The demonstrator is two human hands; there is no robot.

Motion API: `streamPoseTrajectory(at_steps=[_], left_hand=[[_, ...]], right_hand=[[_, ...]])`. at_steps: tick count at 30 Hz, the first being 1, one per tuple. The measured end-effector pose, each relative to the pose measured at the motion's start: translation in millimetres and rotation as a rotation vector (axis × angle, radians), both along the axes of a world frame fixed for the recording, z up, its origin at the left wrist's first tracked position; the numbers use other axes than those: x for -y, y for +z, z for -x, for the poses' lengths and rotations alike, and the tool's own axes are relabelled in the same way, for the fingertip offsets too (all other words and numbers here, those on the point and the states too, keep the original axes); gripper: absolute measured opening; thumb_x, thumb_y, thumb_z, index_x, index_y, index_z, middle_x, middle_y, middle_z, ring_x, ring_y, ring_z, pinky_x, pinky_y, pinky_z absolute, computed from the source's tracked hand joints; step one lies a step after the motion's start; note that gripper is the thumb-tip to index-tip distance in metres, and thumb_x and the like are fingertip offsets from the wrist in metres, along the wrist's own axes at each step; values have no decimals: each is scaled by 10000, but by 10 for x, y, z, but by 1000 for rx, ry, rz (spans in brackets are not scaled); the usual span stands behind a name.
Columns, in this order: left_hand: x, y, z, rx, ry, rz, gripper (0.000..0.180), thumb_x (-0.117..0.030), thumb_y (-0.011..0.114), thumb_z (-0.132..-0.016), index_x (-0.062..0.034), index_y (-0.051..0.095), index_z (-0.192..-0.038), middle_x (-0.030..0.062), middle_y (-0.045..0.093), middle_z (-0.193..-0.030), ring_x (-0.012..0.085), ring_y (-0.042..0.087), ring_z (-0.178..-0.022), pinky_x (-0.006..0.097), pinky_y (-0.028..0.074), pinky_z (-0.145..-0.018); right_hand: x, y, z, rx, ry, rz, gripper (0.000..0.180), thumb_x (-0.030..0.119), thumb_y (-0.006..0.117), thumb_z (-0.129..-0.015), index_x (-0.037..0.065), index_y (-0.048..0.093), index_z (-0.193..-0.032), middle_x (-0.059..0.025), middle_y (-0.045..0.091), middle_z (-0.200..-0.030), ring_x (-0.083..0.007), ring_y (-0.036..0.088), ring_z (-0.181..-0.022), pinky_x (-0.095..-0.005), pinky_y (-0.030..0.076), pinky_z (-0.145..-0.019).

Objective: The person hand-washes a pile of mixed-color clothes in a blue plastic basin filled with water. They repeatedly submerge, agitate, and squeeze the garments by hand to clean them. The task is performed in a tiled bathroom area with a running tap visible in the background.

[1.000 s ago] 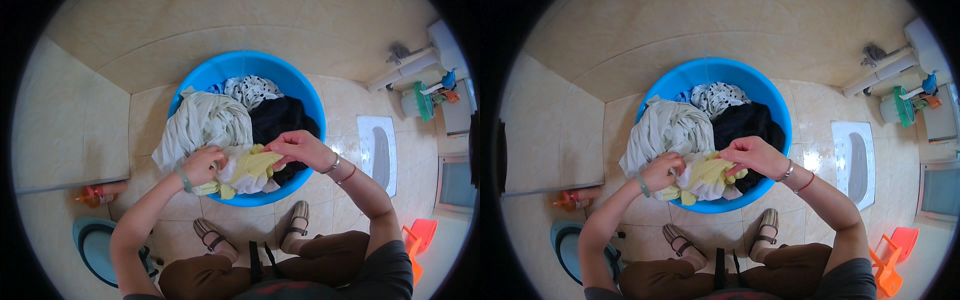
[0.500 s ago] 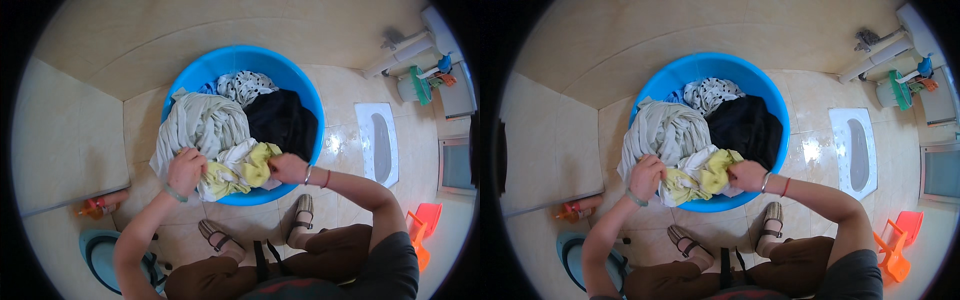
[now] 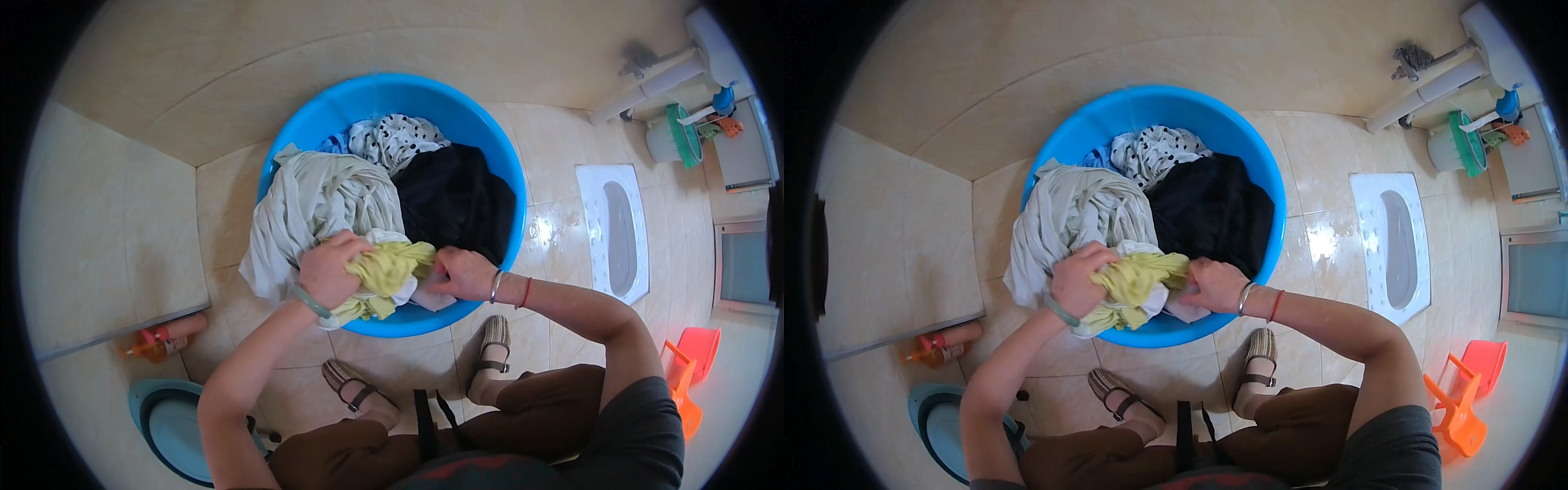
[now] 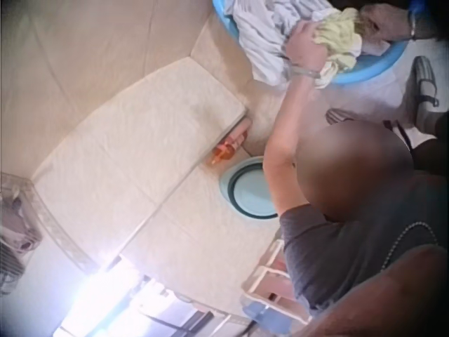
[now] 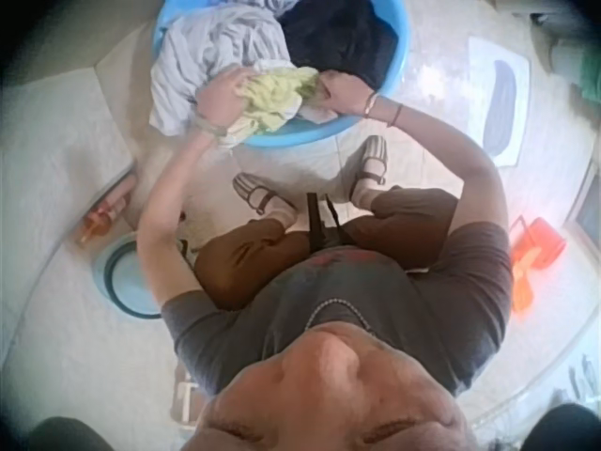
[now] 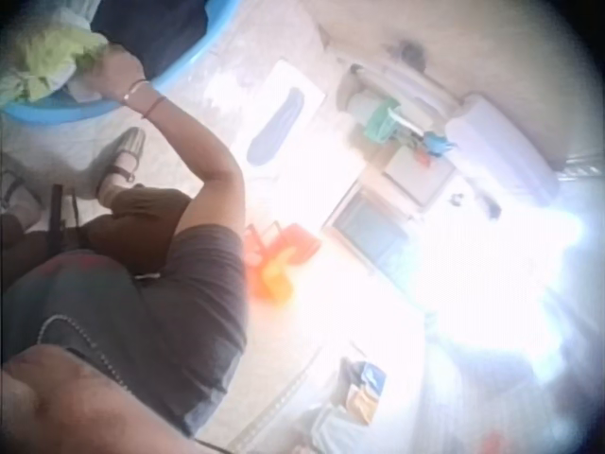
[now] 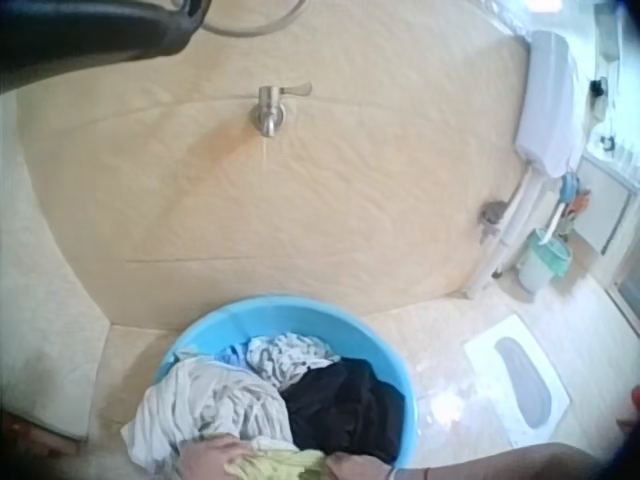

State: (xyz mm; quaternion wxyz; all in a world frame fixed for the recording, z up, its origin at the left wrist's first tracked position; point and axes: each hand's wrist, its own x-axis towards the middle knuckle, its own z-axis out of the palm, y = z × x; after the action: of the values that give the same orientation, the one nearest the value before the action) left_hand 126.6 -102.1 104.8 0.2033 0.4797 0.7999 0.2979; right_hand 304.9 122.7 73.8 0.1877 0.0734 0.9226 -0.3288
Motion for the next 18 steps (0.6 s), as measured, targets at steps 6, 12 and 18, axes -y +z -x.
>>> streamPoseTrajectory(at_steps=[6, 12, 18], left_hand=[[-14, -30, 101, 71, 72, -80, 331, 13, 549, -680, -90, 660, -975, 76, 635, -957, 328, 632, -914, 394, 513, -763], [15, 25, 51, -4, 9, -100, 314, -2, 572, -682, -91, 644, -975, 67, 629, -964, 321, 635, -906, 397, 515, -752], [-99, 27, -102, -165, -170, -3, 331, -55, 645, -661, -116, 661, -986, 81, 619, -970, 325, 636, -830, 379, 523, -733]], right_hand=[[186, -71, 67, 120, 305, -274, 423, 446, 688, -779, 27, 679, -835, -153, 652, -986, -321, 684, -818, -420, 552, -682], [-53, 43, 116, -72, 174, 203, 256, 311, 661, -773, 55, 662, -784, -129, 639, -896, -324, 660, -799, -407, 532, -685], [-527, 789, 377, -83, -577, 887, 161, 156, 595, -927, 55, 616, -804, 42, 577, -782, -40, 525, -754, -234, 459, -652]])
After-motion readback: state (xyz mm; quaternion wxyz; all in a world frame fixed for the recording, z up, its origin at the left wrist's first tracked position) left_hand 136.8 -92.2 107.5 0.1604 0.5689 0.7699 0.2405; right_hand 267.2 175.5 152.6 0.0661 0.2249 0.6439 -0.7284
